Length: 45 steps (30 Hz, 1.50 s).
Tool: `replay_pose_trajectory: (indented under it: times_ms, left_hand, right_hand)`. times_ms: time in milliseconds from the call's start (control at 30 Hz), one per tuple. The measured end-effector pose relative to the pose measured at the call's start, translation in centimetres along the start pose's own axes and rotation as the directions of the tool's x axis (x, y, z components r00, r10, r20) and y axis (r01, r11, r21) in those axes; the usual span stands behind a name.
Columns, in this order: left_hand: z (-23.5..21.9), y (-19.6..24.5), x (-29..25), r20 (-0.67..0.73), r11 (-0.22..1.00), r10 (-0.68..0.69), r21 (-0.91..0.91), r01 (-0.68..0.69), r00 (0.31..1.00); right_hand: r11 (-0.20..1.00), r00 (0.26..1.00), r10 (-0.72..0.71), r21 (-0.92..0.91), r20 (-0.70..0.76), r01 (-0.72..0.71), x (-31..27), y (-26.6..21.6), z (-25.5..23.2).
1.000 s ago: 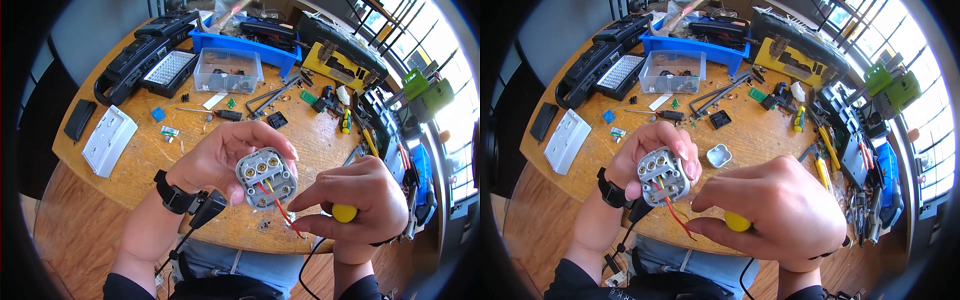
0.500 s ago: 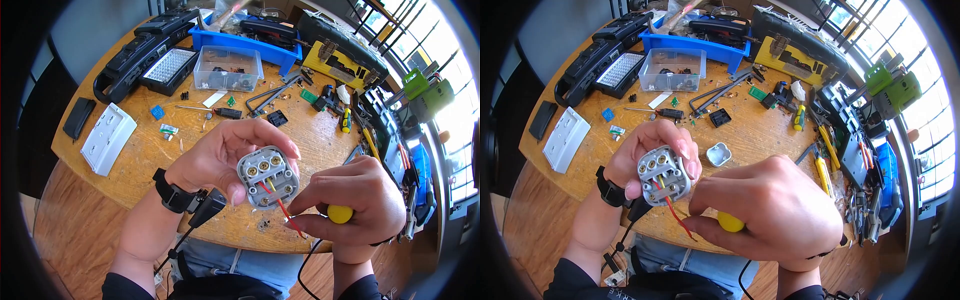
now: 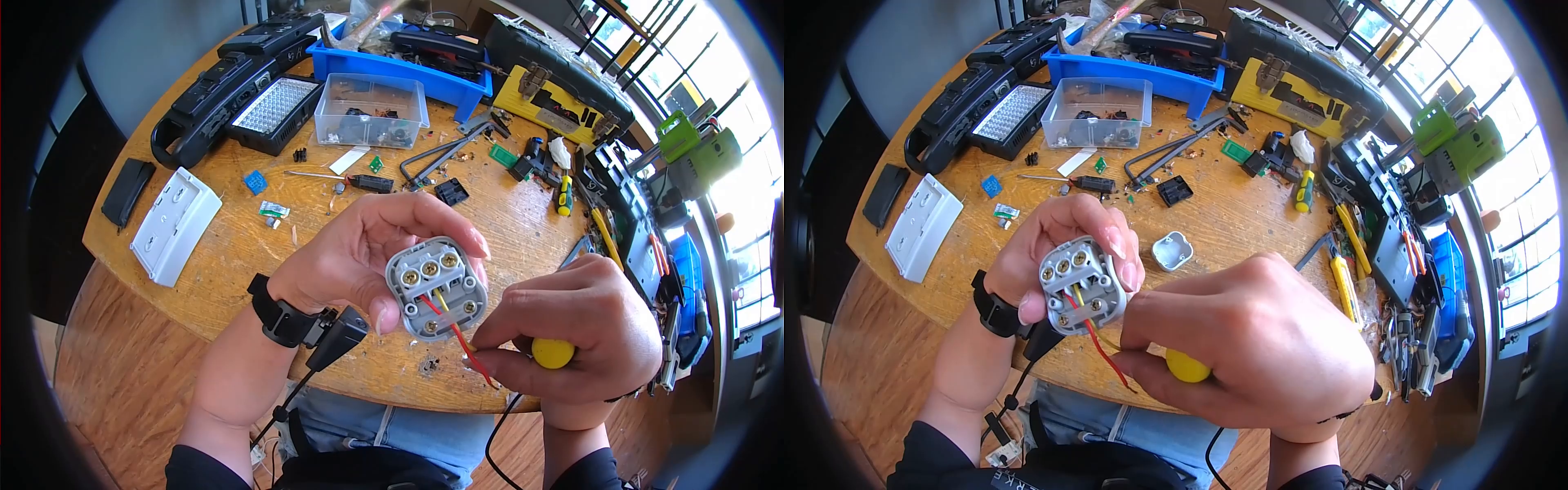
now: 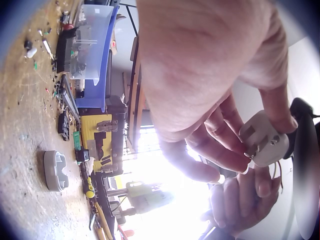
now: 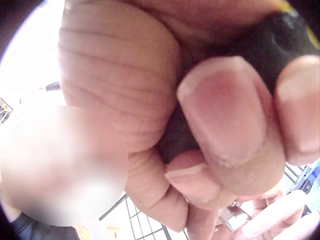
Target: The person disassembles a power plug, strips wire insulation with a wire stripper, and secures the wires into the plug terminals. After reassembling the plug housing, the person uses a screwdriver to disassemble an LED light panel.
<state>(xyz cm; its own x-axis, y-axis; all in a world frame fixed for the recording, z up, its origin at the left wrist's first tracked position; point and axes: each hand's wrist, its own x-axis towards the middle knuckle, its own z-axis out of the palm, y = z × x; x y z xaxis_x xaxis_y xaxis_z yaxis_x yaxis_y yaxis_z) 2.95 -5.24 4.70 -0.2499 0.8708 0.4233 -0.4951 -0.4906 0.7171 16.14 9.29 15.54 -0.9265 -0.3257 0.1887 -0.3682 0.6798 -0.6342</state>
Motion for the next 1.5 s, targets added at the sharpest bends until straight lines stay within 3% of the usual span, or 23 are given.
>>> replay_pose_trajectory:
  times_ms: [333,700,800,867,1033,1500]
  left_hand:
    - [-0.2,-0.1,0.0,0.016,1.0,0.004,0.0,-0.004,1.0]
    - [-0.7,-0.3,0.1,0.022,0.999,0.023,0.023,-0.024,0.999]
    - [-1.0,-0.6,0.2,0.115,0.995,0.096,-0.049,-0.09,0.989]
    - [-0.3,-0.1,0.1,-0.017,0.999,0.016,0.029,-0.016,1.0]
    - [-0.2,-0.1,0.1,-0.031,1.0,0.008,0.026,-0.008,0.999]
    - [-0.3,-0.3,0.1,-0.016,1.0,0.004,0.009,-0.004,1.0]
  right_hand:
    - [1.0,0.998,-0.029,0.006,0.054,0.029,-0.1,0.2,-0.5]
    - [0.995,0.995,-0.101,-0.019,-0.017,0.1,-1.4,0.1,-2.0]
    - [0.995,0.995,-0.098,-0.018,0.035,0.098,-1.5,-0.3,-2.1]
    - [0.995,0.995,-0.089,-0.049,0.041,0.091,-1.5,-0.6,-1.8]
    - [0.987,0.995,-0.074,-0.138,0.07,0.083,-1.4,-0.9,-1.2]
    - [0.986,0.992,-0.097,-0.125,0.078,0.106,-1.4,-0.8,-1.1]
